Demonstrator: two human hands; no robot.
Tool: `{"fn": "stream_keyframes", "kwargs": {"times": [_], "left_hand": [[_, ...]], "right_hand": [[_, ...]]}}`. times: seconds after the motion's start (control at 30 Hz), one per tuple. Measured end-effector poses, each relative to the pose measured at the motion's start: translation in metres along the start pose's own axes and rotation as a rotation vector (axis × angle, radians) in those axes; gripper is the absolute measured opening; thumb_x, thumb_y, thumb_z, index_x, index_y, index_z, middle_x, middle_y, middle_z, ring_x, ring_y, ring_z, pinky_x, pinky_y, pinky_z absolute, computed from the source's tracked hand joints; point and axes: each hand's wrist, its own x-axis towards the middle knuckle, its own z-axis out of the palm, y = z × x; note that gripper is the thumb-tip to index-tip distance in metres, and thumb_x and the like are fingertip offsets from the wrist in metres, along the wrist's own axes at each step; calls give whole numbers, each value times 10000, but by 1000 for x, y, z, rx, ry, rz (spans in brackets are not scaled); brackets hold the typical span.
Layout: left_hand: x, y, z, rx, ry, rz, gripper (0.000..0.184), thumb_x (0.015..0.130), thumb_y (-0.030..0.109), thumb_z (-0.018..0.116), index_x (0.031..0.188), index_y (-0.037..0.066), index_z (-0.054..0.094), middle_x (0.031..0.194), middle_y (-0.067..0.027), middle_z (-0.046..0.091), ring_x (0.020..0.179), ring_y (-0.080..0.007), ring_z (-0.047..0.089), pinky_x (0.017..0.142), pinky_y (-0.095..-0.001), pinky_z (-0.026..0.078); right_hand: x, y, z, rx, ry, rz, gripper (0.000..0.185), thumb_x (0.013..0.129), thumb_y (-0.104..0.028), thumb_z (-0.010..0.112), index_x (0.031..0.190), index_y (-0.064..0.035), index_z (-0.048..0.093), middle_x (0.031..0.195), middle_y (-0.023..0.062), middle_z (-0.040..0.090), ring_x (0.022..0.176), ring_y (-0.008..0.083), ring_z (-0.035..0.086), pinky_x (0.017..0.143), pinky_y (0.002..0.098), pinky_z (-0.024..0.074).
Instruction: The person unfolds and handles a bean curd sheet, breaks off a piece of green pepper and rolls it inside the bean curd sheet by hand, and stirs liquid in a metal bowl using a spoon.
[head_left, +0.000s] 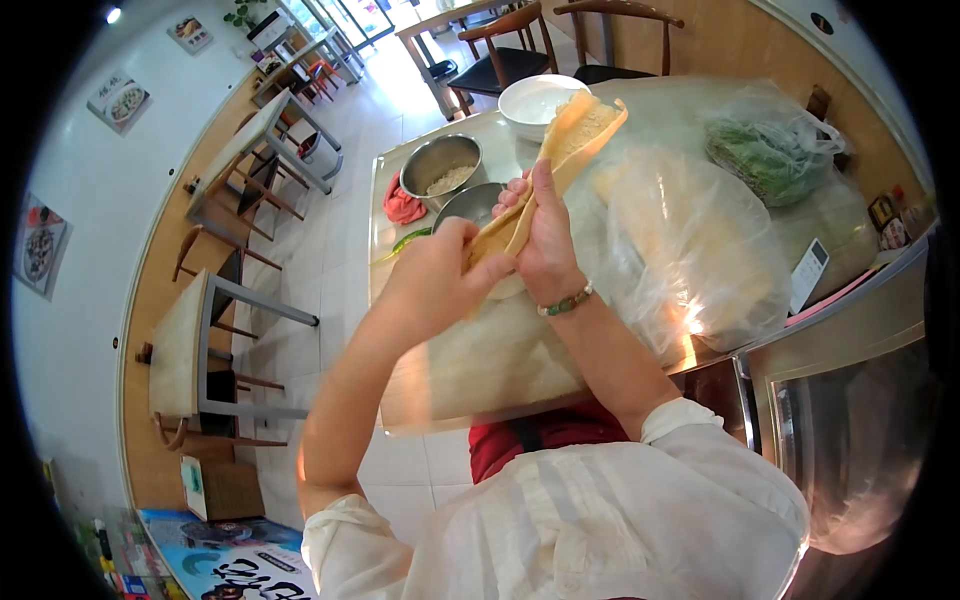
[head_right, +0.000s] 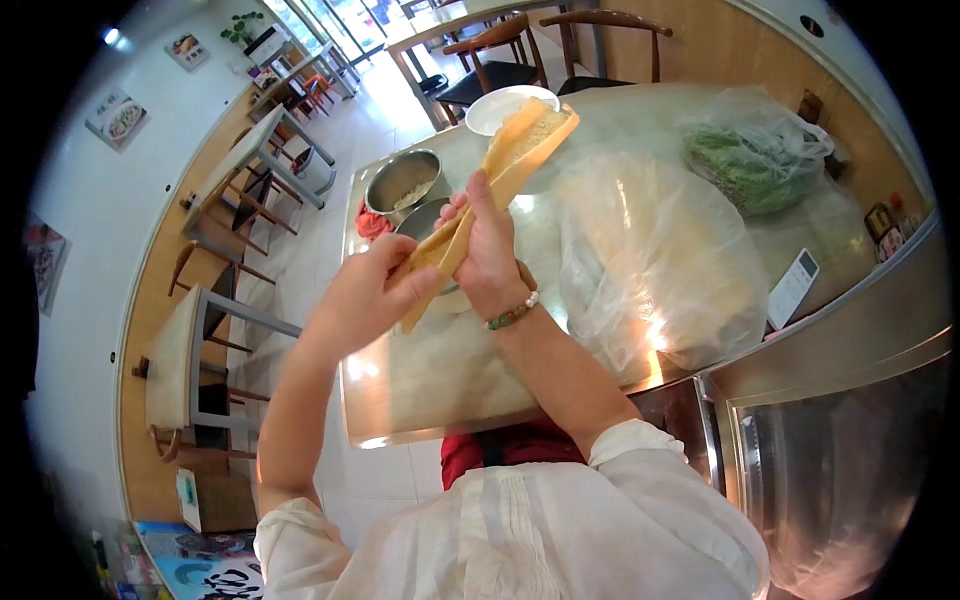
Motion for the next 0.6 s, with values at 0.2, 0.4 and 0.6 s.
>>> {"fn": "stream_keyframes", "kwargs": {"times": [0.2, 0.4, 0.6], "left_hand": [[4, -6, 20, 199, 69, 136, 379, 762, 134, 718, 993, 22, 438, 815, -192, 608, 771, -391, 601, 670, -414, 478], [10, -12, 9, 39, 34, 143, 307, 771, 69, 670, 949, 24, 423, 776, -163, 585, 717, -315, 598, 631, -382, 462], [15, -28, -24, -136, 12, 129, 252, 793, 49, 655, 928, 53, 444, 700, -22, 491, 627, -97, 466, 548, -266, 385]], "right_hand": [[-2, 0, -1, -31, -1, -41, 352, 856, -420, 666, 843, -138, 455, 690, -25, 456, 631, 106, 466, 600, 261, 438], [2, 4, 3, 3, -111, -60, 359, 850, -431, 667, 864, -134, 467, 734, -10, 479, 674, 119, 486, 635, 271, 453], [-8, -14, 38, 8, -149, -14, 427, 864, -448, 640, 1075, -109, 488, 918, 43, 547, 836, 183, 557, 799, 353, 496]]}}
